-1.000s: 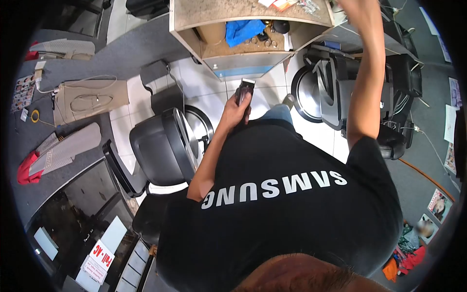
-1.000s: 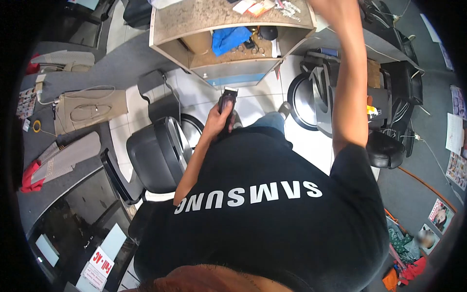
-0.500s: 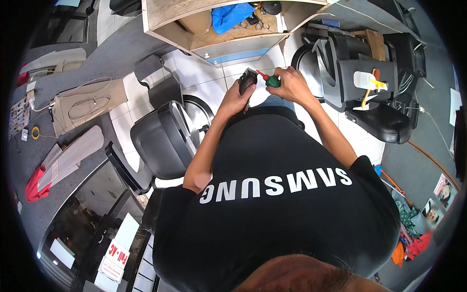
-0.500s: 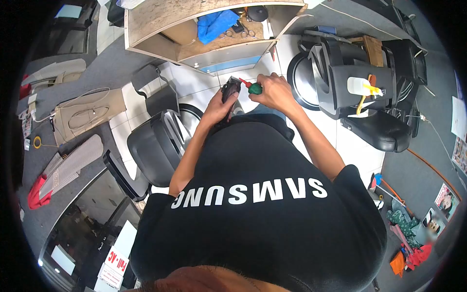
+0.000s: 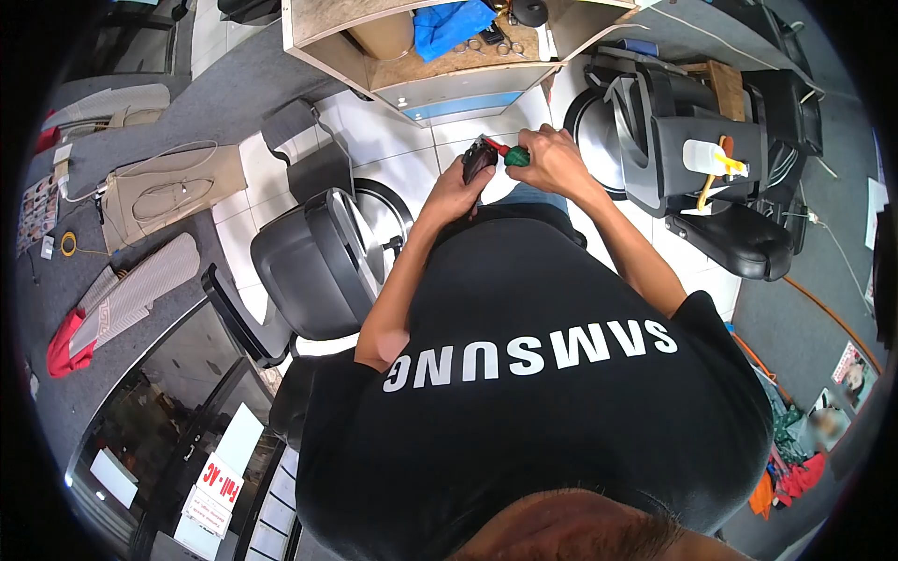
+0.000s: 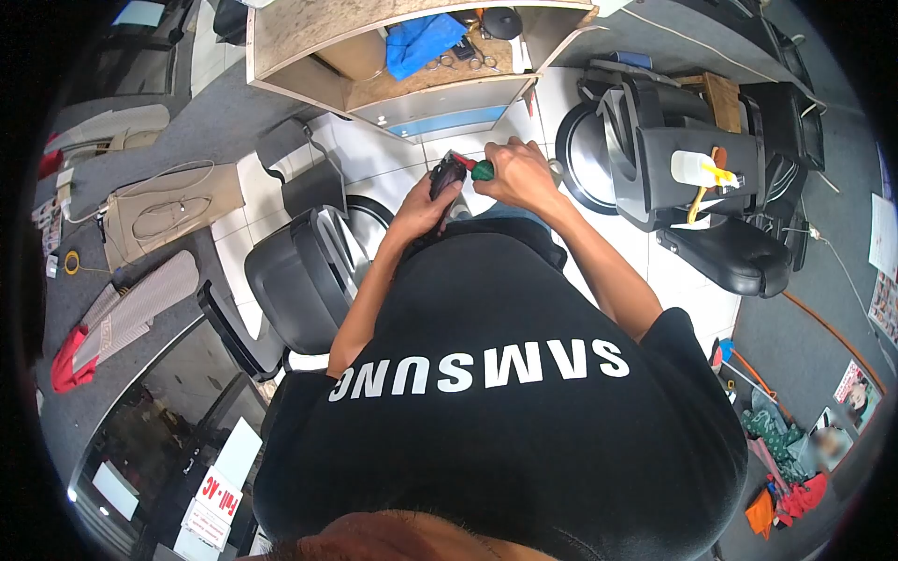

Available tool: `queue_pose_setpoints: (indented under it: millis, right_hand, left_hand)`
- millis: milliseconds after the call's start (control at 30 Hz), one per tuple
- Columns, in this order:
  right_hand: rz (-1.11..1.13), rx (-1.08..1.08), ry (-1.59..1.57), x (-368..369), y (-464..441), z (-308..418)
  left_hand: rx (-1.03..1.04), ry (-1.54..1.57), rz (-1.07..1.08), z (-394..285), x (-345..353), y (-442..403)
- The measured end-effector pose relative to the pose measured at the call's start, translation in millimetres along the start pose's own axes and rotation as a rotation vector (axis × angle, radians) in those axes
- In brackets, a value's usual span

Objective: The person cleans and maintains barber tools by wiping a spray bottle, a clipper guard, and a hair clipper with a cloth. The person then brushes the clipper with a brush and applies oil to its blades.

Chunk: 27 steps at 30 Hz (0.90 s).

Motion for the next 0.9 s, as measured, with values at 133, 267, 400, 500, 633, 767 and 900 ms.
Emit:
queue_pose_setpoints:
  millis: [133, 267, 400, 500, 633, 767, 900]
  right_hand:
    - [0.013, -0.006, 0.023, 5.1, -2.7, -1.4]
    - [0.001, 0.032, 0.028, 3.8, 1.5, -3.1]
    - [0.012, 0.080, 0.026, 6.0, 6.9, -15.1]
    - [-0.001, 0.081, 0.016, 4.3, 8.9, -15.0]
    - [-0.041, 0.050, -0.019, -0.4, 4.3, -4.2]
    - [-0.047, 0.026, -0.005, 3.4, 1.1, -3.5]
    - [-0.020, 0.060, 0.028, 4.7, 6.9, -12.9]
  left_hand:
    - [-0.013, 0.002, -0.002, 3.9, 1.1, 0.0]
    - [-0.009, -0.001, -0.014, 3.3, -0.2, 0.8]
    - [-0.016, -0.007, -0.021, 3.9, -2.9, 0.5]
    - [-0.007, -0.025, -0.023, 6.2, -4.4, -2.5]
    - [-0.019, -0.037, 0.002, 5.9, -2.5, -2.8]
    - [0.000, -0.018, 0.032, 7.0, 0.4, -4.9]
    - [-0.021, -0.026, 0.013, 5.0, -2.5, -3.0]
Point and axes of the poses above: each hand's wrist, its own y-axis away from the middle knuckle, its own x-axis out of the palm, z = x × y, the point moved 7 cm from there along -y, towards the middle knuckle, and after that the axes turned 13 degrees about -y, right-handed, at the moved point
